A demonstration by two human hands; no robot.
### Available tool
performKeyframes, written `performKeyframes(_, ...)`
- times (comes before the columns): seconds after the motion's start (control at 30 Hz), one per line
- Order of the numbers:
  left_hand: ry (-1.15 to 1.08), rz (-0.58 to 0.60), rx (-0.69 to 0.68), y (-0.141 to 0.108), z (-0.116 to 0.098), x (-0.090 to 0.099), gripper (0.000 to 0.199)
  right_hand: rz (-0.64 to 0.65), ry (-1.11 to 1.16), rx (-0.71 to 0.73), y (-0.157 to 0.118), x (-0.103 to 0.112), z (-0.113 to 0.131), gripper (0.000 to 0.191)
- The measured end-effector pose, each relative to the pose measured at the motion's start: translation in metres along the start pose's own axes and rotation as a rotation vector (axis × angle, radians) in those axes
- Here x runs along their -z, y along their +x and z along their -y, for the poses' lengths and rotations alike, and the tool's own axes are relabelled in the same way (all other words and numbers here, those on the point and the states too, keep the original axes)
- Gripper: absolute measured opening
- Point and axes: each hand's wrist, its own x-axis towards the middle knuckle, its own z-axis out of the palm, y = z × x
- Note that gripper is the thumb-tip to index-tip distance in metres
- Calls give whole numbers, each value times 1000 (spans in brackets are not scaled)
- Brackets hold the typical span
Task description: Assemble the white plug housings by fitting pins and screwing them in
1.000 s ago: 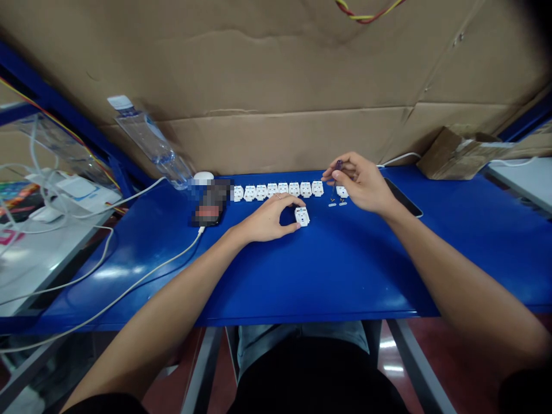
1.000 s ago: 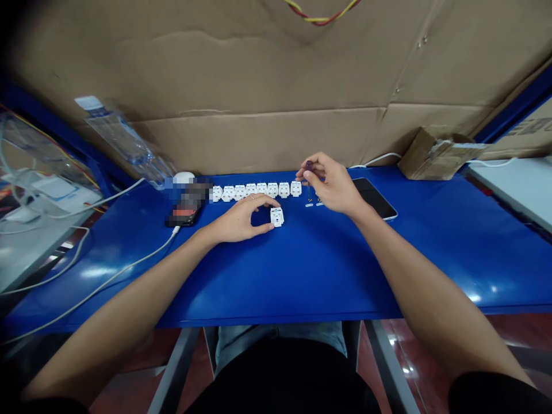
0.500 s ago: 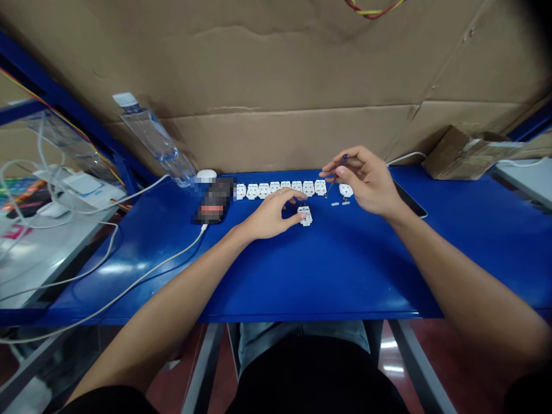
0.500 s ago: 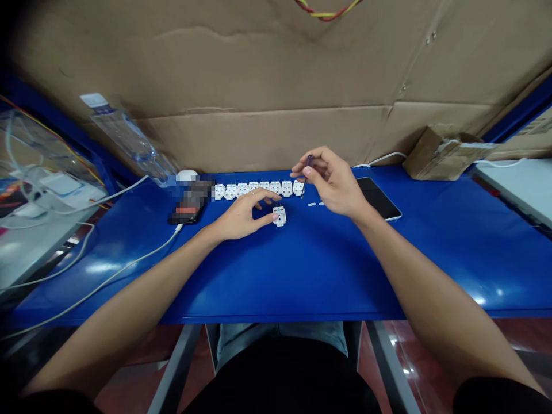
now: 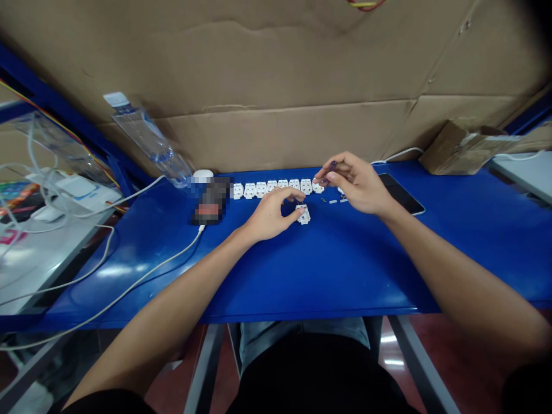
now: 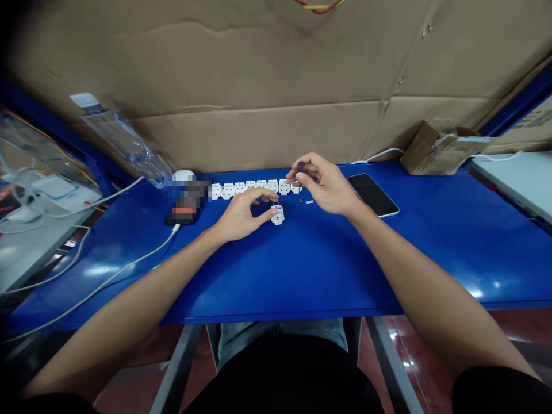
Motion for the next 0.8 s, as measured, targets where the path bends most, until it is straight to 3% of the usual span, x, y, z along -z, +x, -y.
performKeyframes(0.23,-59,-17,55,12,-5,-2,31,-38,75,2,2,-1,11,49)
performKeyframes(0.43,10,131,-18,54,-8,-11,33,-38,7,3,1,1,16,57)
performKeyframes(0.53,3,180,-38,69,-5,-20,24,-41,-12,6,2,1,18,57)
performKeyframes(0.67,-37,216,-51,70,-1,-23,13,-26,-8,21,3,-1,21,52)
performKeyframes(0.8,-86,178,-56,64,1,-18,7,-7,36,55,3,-4,20,40)
